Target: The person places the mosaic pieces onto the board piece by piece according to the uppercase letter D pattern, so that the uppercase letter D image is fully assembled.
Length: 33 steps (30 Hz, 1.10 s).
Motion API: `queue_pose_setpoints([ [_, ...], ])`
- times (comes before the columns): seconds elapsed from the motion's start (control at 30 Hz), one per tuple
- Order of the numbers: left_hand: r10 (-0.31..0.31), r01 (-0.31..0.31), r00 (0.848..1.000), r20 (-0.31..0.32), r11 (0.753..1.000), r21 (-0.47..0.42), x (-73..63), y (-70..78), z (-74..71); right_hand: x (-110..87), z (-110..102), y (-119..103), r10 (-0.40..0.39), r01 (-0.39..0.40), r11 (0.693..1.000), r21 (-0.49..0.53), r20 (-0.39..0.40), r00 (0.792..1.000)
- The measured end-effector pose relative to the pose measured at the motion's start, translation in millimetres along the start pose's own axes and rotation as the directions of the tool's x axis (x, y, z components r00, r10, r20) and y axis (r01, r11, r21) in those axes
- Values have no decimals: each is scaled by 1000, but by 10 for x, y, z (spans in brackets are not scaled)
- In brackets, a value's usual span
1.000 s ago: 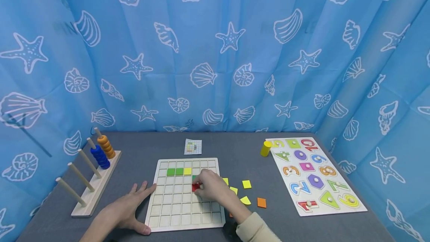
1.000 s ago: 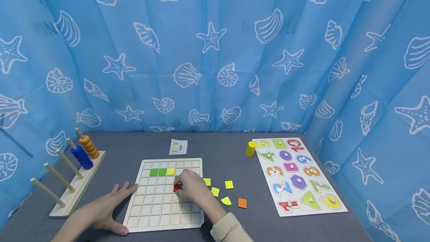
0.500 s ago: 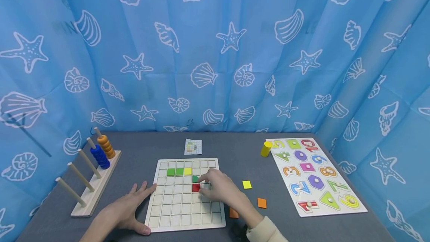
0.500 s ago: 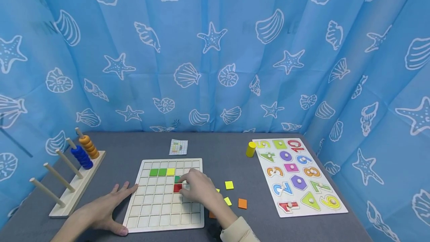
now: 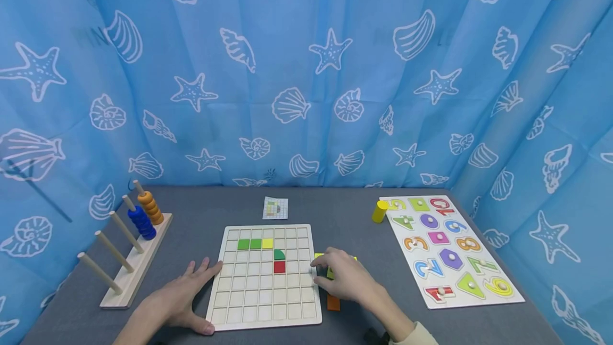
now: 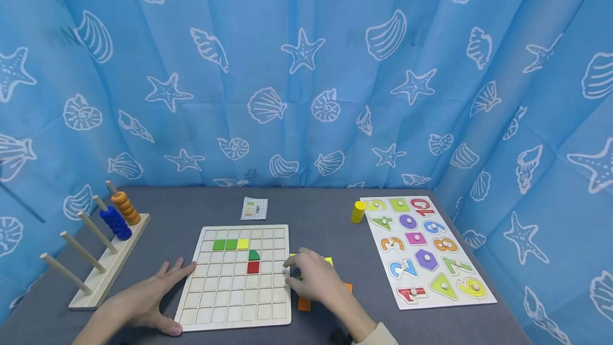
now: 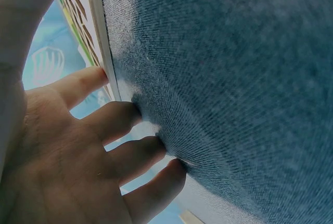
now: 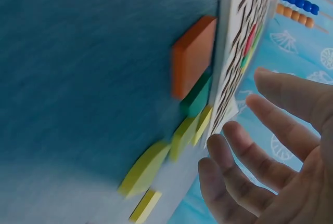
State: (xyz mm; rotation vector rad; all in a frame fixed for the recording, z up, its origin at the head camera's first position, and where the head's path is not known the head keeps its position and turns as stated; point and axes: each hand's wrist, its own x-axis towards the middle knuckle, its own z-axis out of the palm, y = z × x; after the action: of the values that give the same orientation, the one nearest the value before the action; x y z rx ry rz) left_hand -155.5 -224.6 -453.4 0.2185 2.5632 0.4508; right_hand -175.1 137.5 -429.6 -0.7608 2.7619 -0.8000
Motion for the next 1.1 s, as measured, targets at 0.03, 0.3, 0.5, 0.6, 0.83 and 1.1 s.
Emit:
queue_pose_setpoints([
  [0.03,0,0,1000,0,1000,-2,-1,1,-1,-32,-17,25,9,-9,1000,2,3,1000],
  [0.3,-3,3,1000,2,1000,-18,-13,8,-16,-257,-134,225,98,-97,994,-46,14,995],
  [0.5,-1,1,1000,2,1000,-23,-25,-1,-27,-372,-133,324,110,-109,990,-91,8,994],
  [0.6,-5,5,1000,3,1000,-11,-22,-8,-20,-393,-96,329,94,-94,991,-94,-1,996],
  [0.83,-7,7,1000,2,1000,-4,-4,-17,-2,-338,-22,287,41,-39,995,-96,16,999],
  [1.1,4,-4,1000,-10,1000,1,3,-15,20,-278,5,247,-33,35,998,-45,56,998],
])
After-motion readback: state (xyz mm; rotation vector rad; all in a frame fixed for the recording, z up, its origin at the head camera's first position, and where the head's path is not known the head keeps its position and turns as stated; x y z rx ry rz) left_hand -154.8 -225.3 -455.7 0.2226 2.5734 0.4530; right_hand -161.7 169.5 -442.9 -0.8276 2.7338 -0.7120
